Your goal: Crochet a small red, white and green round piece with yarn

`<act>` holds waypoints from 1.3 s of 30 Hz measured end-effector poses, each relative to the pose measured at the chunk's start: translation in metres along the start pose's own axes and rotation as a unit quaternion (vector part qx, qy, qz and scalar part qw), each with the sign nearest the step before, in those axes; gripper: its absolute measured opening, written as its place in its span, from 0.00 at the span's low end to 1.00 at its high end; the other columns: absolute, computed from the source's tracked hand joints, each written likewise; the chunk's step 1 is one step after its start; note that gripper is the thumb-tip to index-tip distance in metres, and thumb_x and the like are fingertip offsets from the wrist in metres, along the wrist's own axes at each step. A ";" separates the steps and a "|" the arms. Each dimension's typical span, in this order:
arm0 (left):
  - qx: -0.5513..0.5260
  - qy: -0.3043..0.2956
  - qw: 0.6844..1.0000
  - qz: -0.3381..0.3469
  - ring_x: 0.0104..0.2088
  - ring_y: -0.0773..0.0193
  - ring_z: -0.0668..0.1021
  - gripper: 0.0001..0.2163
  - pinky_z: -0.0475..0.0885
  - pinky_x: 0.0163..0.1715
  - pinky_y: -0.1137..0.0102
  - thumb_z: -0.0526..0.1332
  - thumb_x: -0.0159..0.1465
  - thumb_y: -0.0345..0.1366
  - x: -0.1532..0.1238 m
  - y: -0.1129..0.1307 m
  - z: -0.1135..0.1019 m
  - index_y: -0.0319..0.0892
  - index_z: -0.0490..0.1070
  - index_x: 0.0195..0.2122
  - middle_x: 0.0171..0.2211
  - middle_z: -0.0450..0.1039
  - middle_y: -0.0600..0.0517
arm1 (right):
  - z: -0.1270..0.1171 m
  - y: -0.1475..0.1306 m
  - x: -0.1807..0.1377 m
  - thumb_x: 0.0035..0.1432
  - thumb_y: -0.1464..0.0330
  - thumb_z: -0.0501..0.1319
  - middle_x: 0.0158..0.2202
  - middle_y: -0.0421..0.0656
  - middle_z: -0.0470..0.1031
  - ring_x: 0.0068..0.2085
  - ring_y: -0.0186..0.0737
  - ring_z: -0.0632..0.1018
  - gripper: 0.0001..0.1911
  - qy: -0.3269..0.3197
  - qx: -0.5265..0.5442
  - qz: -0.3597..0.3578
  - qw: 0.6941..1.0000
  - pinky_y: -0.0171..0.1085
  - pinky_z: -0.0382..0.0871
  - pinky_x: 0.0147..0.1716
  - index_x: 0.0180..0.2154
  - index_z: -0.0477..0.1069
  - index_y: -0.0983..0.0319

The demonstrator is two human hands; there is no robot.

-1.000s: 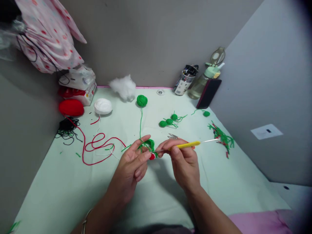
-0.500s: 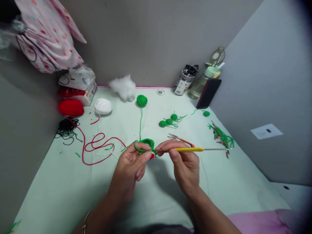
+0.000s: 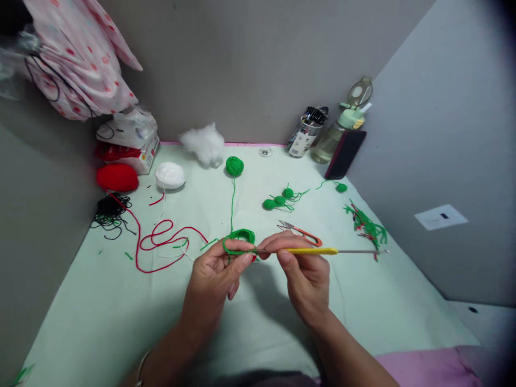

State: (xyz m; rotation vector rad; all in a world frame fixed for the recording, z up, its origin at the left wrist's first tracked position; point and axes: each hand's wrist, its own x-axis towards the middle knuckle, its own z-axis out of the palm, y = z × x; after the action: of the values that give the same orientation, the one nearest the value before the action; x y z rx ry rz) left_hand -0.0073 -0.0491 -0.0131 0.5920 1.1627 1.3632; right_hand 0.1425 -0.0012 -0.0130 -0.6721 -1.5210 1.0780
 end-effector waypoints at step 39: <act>-0.111 -0.052 0.991 -0.060 0.17 0.83 0.61 0.19 0.58 0.15 0.82 0.75 0.61 0.34 0.002 0.007 0.000 0.42 0.80 0.53 0.33 0.72 0.57 | -0.003 0.011 0.004 0.70 0.60 0.65 0.35 0.41 0.82 0.33 0.35 0.81 0.10 0.013 0.159 0.156 0.975 0.35 0.77 0.37 0.39 0.83 0.57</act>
State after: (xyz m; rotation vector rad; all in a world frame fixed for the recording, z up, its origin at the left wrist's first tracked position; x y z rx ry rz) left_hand -0.0107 -0.0458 -0.0075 0.4210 0.9335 1.3218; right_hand 0.1431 0.0077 -0.0207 -0.7104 -1.2046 1.5068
